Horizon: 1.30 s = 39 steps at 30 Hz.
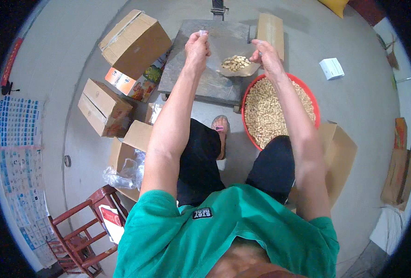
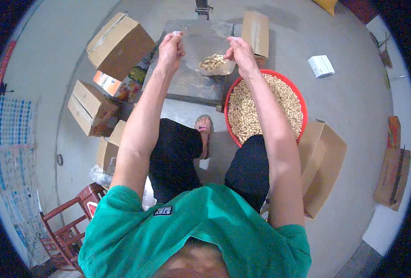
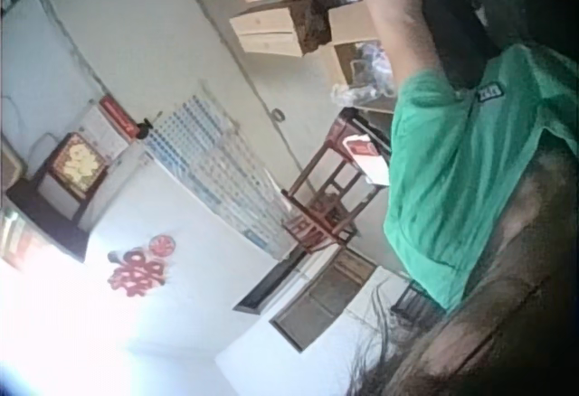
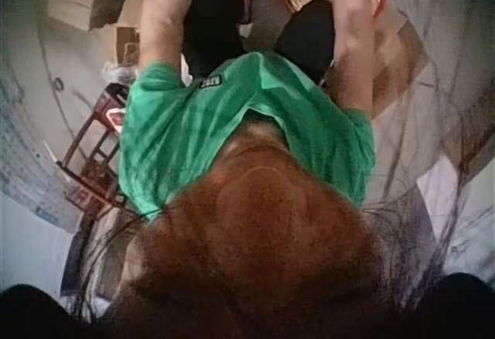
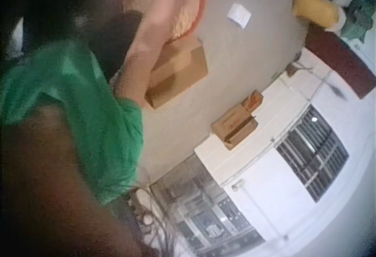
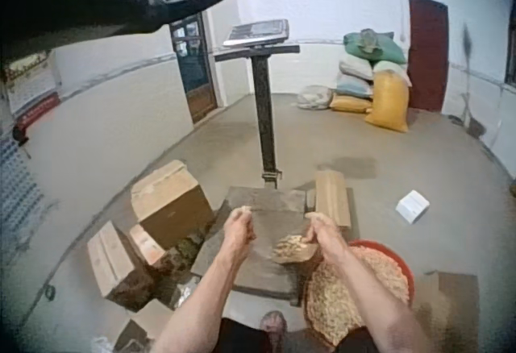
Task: The person scoops peanuts from a red bowl into a clear plastic bag, weighs the bag on a scale, and places the filled bag into a cardboard box. The person repeats the scooping and weighing steps to adjust the quantity before finalizing the package.
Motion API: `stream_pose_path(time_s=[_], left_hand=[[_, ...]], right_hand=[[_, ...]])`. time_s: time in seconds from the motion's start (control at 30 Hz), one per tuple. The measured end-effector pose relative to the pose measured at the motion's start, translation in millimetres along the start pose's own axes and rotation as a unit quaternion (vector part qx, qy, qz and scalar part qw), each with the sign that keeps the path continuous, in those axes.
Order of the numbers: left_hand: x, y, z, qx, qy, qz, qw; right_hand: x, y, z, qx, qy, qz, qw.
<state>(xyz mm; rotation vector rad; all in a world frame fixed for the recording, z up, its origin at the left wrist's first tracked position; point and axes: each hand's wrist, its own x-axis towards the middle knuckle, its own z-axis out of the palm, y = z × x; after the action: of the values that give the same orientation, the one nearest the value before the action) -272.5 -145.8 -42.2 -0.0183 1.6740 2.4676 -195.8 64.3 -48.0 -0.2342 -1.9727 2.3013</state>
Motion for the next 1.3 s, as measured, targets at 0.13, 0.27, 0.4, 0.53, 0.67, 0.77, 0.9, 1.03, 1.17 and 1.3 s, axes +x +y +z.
stream_pose_path(time_s=[0.13,0.27,0.4,0.53,0.67,0.77,0.9,1.03,1.17,1.3], left_hand=[[7,6,-25,0.016,0.056,0.023,0.998],[11,9,-48,0.052,0.070,0.044,0.995],[12,8,-67,0.081,0.108,0.056,0.989],[16,17,-76,0.040,0.100,0.103,0.989],[17,15,-76,0.057,0.118,0.075,0.989],[18,8,-72,0.072,0.102,0.061,0.990],[20,9,-69,0.069,0.083,0.066,0.992],[20,9,-62,0.071,0.086,0.066,0.992],[21,10,-56,0.073,0.082,0.058,0.992],[20,11,-51,0.087,0.079,0.053,0.992]], right_hand=[[26,15,27,0.012,-0.015,-0.009,1.000],[40,17,47,0.014,-0.034,-0.024,0.999],[35,31,54,0.019,-0.042,-0.005,0.999],[38,25,55,0.024,-0.057,-0.039,0.997],[41,21,57,0.035,-0.077,-0.067,0.994],[46,28,57,0.031,-0.081,-0.040,0.995],[44,26,60,0.048,-0.072,-0.038,0.995],[44,24,60,0.061,-0.064,-0.042,0.995],[47,24,63,0.078,-0.063,-0.042,0.994],[50,26,61,0.059,-0.057,-0.049,0.995]])
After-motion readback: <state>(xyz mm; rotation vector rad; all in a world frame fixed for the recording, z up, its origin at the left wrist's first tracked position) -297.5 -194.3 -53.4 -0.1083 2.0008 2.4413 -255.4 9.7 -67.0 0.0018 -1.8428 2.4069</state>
